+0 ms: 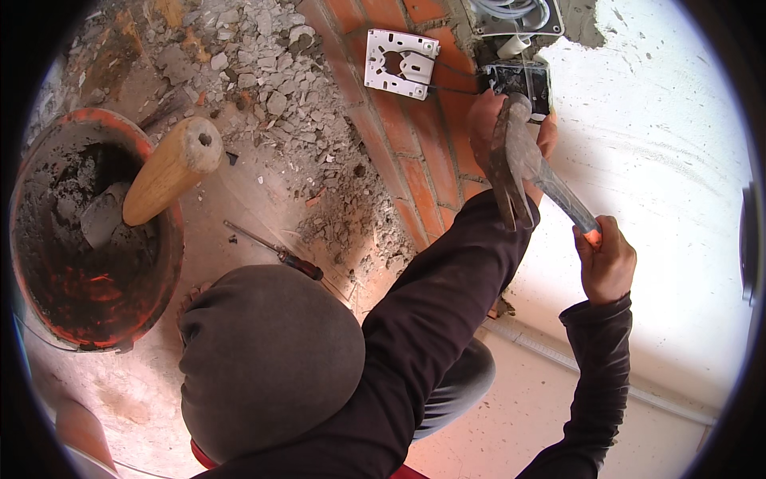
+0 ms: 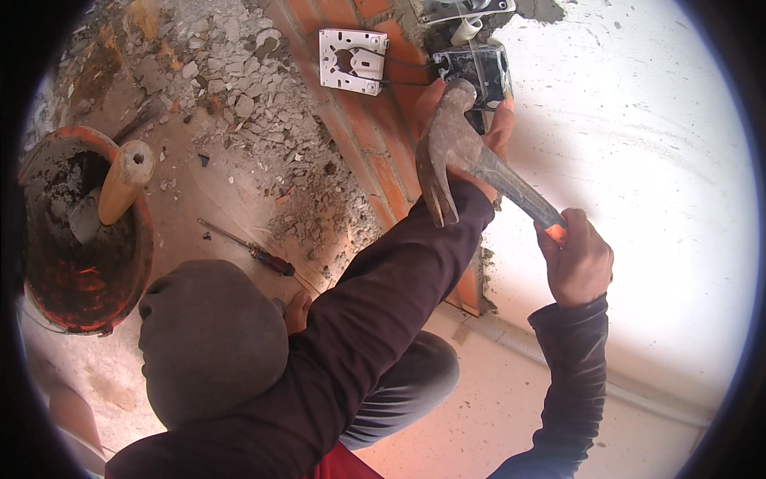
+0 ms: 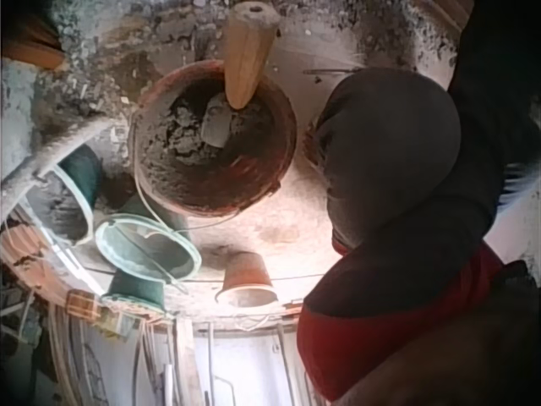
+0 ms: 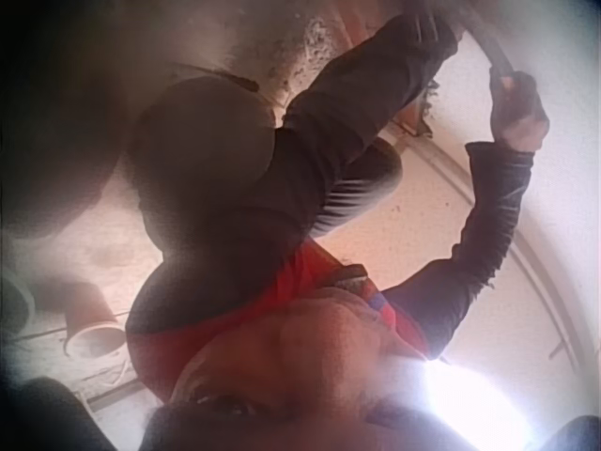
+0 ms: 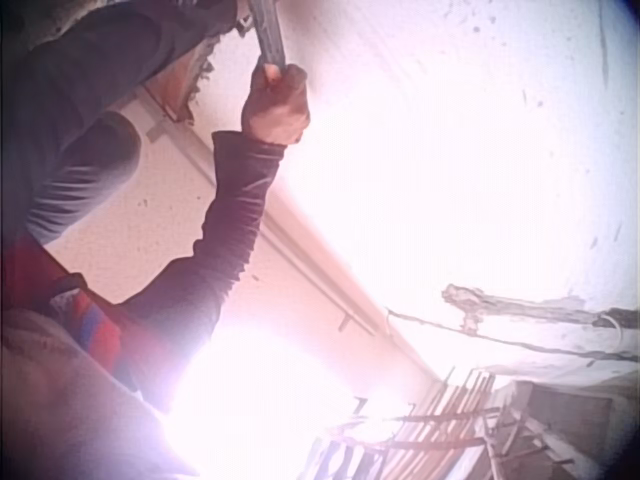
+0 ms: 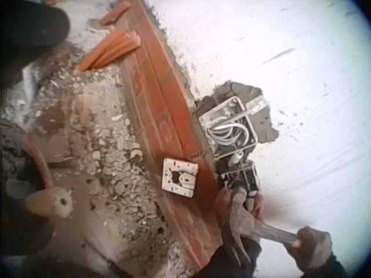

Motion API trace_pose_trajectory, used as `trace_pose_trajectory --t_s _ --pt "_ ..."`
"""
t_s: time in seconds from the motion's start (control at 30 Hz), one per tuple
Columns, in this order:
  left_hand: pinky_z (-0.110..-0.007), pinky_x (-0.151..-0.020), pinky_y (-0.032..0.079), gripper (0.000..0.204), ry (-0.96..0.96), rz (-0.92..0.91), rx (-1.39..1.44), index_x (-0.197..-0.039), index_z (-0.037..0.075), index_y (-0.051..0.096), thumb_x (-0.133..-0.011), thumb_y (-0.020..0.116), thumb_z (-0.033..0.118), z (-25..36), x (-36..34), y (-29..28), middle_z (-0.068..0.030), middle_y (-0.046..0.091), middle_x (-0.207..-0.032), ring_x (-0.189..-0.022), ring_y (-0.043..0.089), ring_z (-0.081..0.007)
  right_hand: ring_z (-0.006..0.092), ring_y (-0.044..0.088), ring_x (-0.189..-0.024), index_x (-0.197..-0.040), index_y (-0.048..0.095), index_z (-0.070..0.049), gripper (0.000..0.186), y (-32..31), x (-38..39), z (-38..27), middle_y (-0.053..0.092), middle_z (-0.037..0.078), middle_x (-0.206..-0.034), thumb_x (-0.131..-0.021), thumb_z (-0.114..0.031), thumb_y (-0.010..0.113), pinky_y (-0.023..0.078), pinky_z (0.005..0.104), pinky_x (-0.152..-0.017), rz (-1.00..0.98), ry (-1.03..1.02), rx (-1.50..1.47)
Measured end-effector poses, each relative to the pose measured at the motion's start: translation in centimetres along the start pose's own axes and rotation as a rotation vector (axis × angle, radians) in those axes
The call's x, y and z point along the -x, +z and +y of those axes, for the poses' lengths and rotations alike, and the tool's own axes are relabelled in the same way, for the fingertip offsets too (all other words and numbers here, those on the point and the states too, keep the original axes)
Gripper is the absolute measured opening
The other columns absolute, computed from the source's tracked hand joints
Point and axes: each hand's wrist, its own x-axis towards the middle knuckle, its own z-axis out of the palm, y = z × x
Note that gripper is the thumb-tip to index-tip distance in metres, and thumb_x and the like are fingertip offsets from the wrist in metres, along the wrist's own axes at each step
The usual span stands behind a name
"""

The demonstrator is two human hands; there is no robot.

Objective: The person connects wires into an electrical box on a brick wall and then uses a hammer and a chisel to remove excess mortar around the box.

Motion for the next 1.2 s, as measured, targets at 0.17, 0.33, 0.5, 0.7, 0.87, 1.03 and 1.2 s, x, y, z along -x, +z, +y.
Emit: trace_pose_trajectory --t_s 0.17,0.33,0.5,0.7,0.87,1.03,1.2 --pt "-0.033 -0.090 0.048 0.072 -0.137 0.022 0.081 -0.125 0.000 0.047 -0.069 0.086 0.021 1.2 0.4 0.1 -0.0131 0.050 -0.123 -0.101 0.057 -0.0213 0.0359 0.062 -0.062 -0.090 0.056 -0.004 0.026 -0.1 0.5 0.0 0.062 0.015 -0.072 -0.078 -0.013 0.078 0.049 0.0390 -0.055 -0.002 0.015 -0.030" --pt "-0.033 -0.093 0.048 0.039 -0.139 0.002 -0.002 -0.098 0.002 0.065 -0.071 0.085 0.022 1.6 0.7 0.4 -0.0108 0.044 -0.135 -0.104 0.058 -0.0183 0.0356 0.062 -0.062 -0.090 0.055 -0.004 0.027 -0.4 0.5 -0.2 0.062 0.015 -0.073 -0.078 -0.013 0.077 0.049 0.0392 -0.055 0.001 0.020 -0.023" --pt "-0.034 -0.093 0.048 0.025 0.007 -0.011 -0.188 -0.078 0.001 0.071 -0.074 0.082 0.023 1.3 0.6 0.2 -0.0116 0.043 -0.137 -0.110 0.056 -0.0197 0.0354 0.063 -0.063 -0.091 0.055 -0.004 0.028 -0.7 -0.1 -0.1 0.062 0.015 -0.073 -0.078 -0.013 0.078 0.049 0.0395 -0.055 -0.013 -0.004 0.039" --pt "-0.032 -0.088 0.050 0.035 -0.025 0.001 -0.038 -0.099 -0.004 0.064 -0.074 0.082 0.014 0.7 1.2 0.6 -0.0150 0.048 -0.132 -0.106 0.058 -0.0188 0.0353 0.063 -0.063 -0.091 0.055 -0.005 0.027 -0.3 -0.5 0.7 0.063 0.015 -0.074 -0.079 -0.014 0.077 0.050 0.0400 -0.055 0.001 -0.014 0.064" --pt "-0.035 -0.091 0.049 0.071 -0.222 0.046 0.217 -0.133 -0.002 0.041 -0.075 0.080 0.011 1.7 1.3 1.6 -0.0180 0.045 -0.126 -0.100 0.059 -0.0227 0.0357 0.064 -0.064 -0.091 0.056 -0.005 0.026 0.2 -0.6 1.5 0.064 0.016 -0.075 -0.080 -0.016 0.077 0.050 0.0406 -0.056 -0.001 0.014 0.095" --pt "-0.033 -0.084 0.054 0.077 -0.057 0.018 0.043 -0.137 -0.002 0.033 -0.076 0.079 0.011 0.9 1.4 1.2 -0.0177 0.044 -0.124 -0.096 0.060 -0.0232 0.0361 0.064 -0.065 -0.091 0.056 -0.004 0.024 0.0 -0.9 1.1 0.064 0.016 -0.075 -0.081 -0.015 0.075 0.050 0.0412 -0.056 -0.039 0.022 0.090" --pt "-0.036 -0.090 0.051 0.070 -0.232 0.028 0.270 -0.131 -0.002 0.041 -0.076 0.080 0.014 2.3 1.4 1.1 -0.0172 0.047 -0.125 -0.108 0.055 -0.0239 0.0366 0.064 -0.063 -0.090 0.056 -0.004 0.023 0.1 -0.5 1.4 0.063 0.017 -0.072 -0.082 -0.015 0.075 0.050 0.0399 -0.055 -0.030 0.005 0.048"
